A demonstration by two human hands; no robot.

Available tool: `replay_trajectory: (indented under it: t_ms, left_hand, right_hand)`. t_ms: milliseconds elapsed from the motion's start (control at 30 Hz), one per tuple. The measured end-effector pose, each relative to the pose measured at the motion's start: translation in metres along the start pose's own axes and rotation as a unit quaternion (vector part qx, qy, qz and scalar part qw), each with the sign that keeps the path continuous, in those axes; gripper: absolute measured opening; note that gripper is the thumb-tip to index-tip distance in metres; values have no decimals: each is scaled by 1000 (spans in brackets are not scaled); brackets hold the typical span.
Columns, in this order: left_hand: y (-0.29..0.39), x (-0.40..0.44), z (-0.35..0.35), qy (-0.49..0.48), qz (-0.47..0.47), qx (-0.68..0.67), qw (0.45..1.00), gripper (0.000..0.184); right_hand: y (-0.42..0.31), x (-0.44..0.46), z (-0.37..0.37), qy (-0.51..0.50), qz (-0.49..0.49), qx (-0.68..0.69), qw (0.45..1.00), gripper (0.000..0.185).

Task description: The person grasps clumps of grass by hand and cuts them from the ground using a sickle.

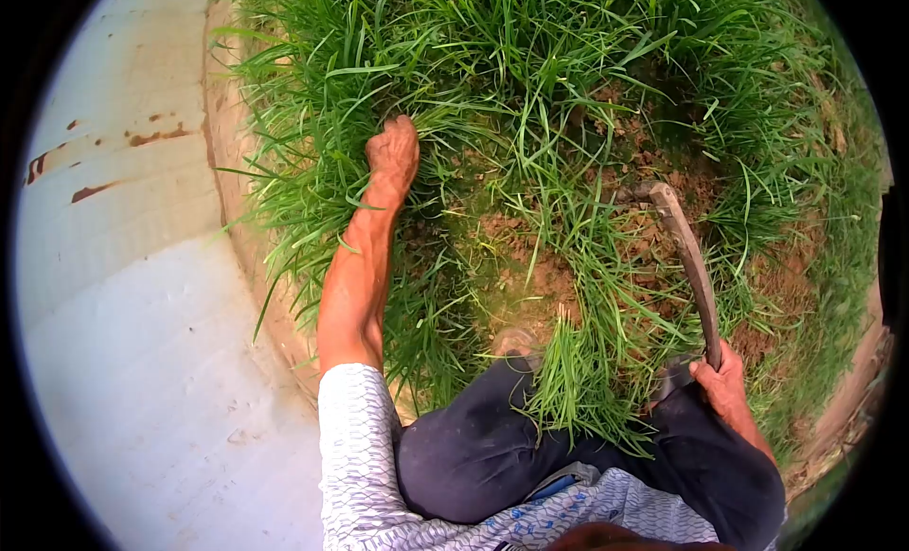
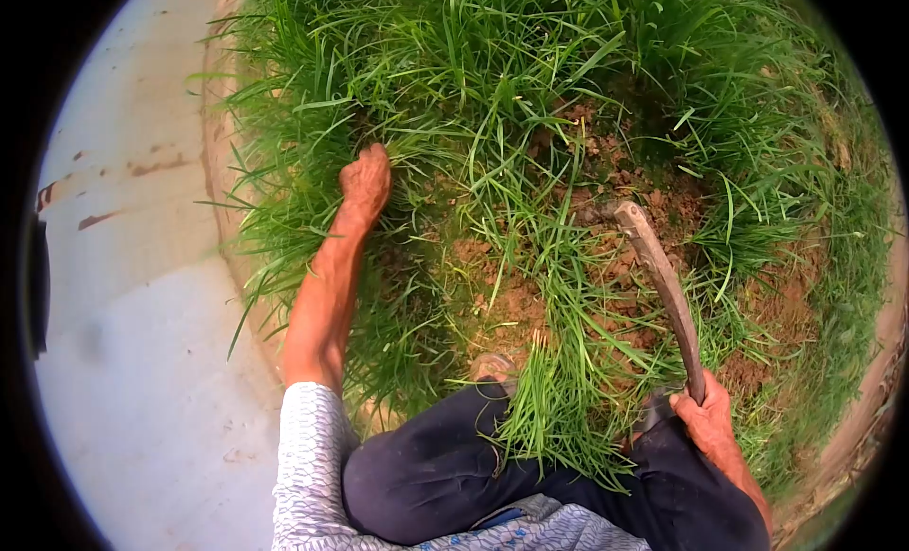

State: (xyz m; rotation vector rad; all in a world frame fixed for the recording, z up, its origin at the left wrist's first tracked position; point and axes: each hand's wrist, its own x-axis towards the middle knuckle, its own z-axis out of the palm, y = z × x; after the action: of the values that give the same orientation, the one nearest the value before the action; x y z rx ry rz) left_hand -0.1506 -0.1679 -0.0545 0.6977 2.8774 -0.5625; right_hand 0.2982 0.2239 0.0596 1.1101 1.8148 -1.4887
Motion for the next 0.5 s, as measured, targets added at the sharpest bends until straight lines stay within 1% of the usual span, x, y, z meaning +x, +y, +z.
replay_trajectory:
  t_ms: [33,67,133,167,200,267,333,400,433,467,500]
  left_hand:
    - [-5,8,5,-1,-3,-37,999,13]
    - [-8,10,11,0,-7,-38,999,13]
    - [-11,11,9,8,-13,-132,991,17]
    - [-14,8,9,-1,0,-158,987,18]
    - [-11,6,4,-1,1,-159,987,18]
    - [2,0,-21,-80,71,-219,970,15]
    - [42,-25,-55,-99,161,-273,943,16]
    - [65,-25,-58,-42,151,-312,937,16]
    - [66,-15,-49,5,147,-356,923,14]
    - [64,-2,-42,54,151,-306,938,12]
    - [60,7,-44,70,136,-272,950,12]
  right_hand:
    - [-1,1,-1,1,-4,-3,1000,26]
    - [-1,1,0,-2,4,7,1000,26]
    - [2,1,0,-8,9,15,1000,25]
    - [5,1,-1,-7,1,-1,1000,25]
    - [7,2,-1,-4,-6,-15,1000,25]
    - [6,2,-2,1,0,-9,1000,24]
    - [1,2,2,-7,5,-1,1000,24]
    - [-7,0,2,-11,34,16,999,23]
    - [-7,1,4,-2,40,23,999,23]
    - [-3,-1,4,2,42,21,999,23]
    - [2,-2,2,0,12,1,1000,25]
